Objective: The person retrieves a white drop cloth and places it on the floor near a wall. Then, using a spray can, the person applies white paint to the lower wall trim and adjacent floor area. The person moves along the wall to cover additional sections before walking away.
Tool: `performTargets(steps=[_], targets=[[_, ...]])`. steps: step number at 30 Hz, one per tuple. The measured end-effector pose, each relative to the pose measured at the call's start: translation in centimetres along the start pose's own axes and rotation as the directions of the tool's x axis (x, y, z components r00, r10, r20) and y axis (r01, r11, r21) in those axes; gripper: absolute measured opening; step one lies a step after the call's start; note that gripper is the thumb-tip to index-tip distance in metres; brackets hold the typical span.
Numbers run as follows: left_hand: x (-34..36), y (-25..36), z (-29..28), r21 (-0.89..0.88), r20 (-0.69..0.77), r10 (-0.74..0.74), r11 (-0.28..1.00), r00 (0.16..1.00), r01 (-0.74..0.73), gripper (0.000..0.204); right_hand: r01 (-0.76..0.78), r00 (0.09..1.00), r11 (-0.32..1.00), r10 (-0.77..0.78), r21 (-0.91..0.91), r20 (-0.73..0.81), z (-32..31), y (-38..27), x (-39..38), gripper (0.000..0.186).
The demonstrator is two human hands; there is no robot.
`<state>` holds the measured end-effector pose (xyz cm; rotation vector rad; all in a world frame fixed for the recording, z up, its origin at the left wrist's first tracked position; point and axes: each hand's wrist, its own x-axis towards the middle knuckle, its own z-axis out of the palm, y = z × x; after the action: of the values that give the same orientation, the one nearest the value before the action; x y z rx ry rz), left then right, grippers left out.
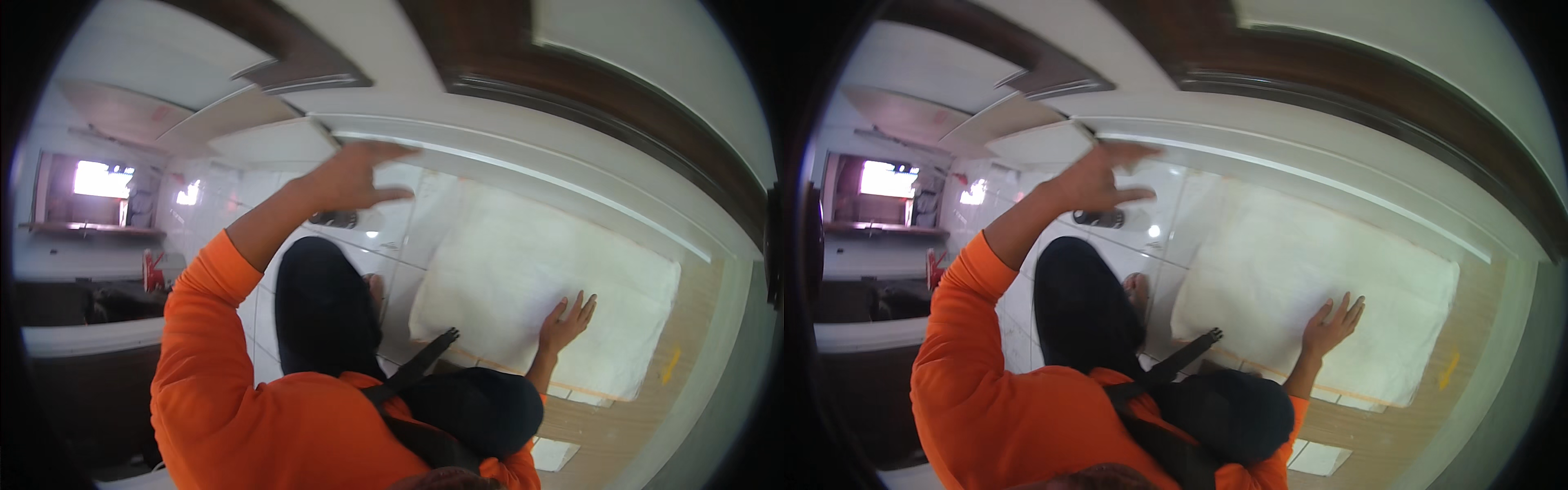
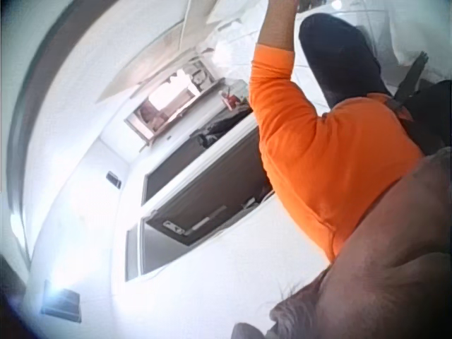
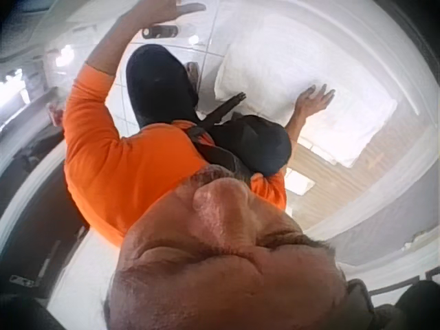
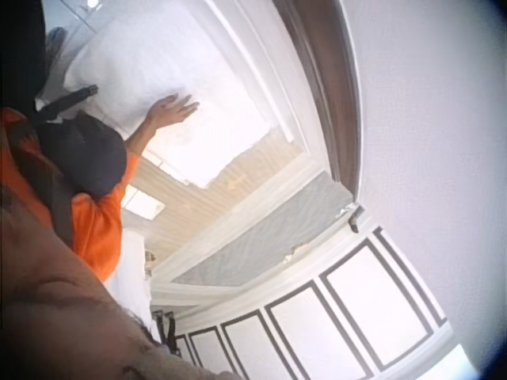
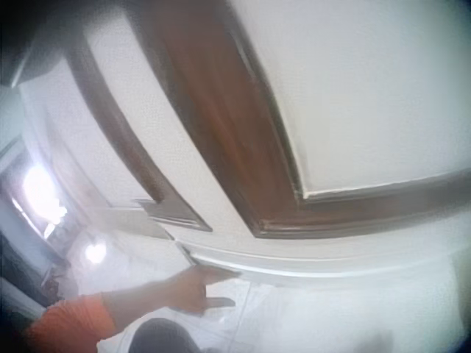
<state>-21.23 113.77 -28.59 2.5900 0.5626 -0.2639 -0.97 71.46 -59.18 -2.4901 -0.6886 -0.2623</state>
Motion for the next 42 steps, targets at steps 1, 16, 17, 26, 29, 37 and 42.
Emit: performTargets(steps=[1, 16, 17, 26, 29, 37, 42], targets=[[-2.2, -1.5, -1.6, -0.033, -0.126, -0.061, 0.998, 0.99, 0.057, 0.083, 0.067, 0.997, 0.998, -0.067, 0.015, 0.023, -0.5, -0.5, 0.7, 0.043], [-14.7, -28.1, 19.7, -0.389, -0.473, -0.515, 0.85, 0.714, 0.356, 0.082, 0.179, 0.804, 0.887, -0.381, 0.427, 0.456, -7.4, -13.4, 9.0, 0.032], [-12.8, -26.3, 18.8, -0.437, -0.393, -0.53, 0.827, 0.751, 0.355, 0.079, 0.198, 0.754, 0.895, -0.399, 0.399, 0.522, -7.6, -13.7, 9.5, 0.036], [-3.0, -0.3, -1.7, -0.249, -0.213, 0.285, 0.909, 0.934, -0.334, 0.08, 0.115, 0.54, 0.501, -0.756, 0.858, 0.37, -9.7, -29.2, 12.3, 0.122], [-0.8, 5.1, -0.6, -0.399, -0.376, 0.379, 0.757, 0.846, -0.517, 0.064, -0.178, 0.573, 0.341, -0.727, 0.923, 0.379, -12.1, -30.3, 12.5, 0.125], [4.4, 12.5, 4.6, -0.788, -0.351, 0.114, 0.5, 0.929, -0.359, 0.063, -0.313, 0.703, 0.384, -0.522, 0.868, 0.484, -14.2, -23.3, 13.6, 0.139], [7.3, 16.4, 0.5, -0.856, -0.481, -0.203, 0.317, 0.853, -0.408, 0.054, 0.255, 0.713, 0.903, -0.418, 0.346, 0.563, -15.2, -17.9, 12.4, 0.122]])
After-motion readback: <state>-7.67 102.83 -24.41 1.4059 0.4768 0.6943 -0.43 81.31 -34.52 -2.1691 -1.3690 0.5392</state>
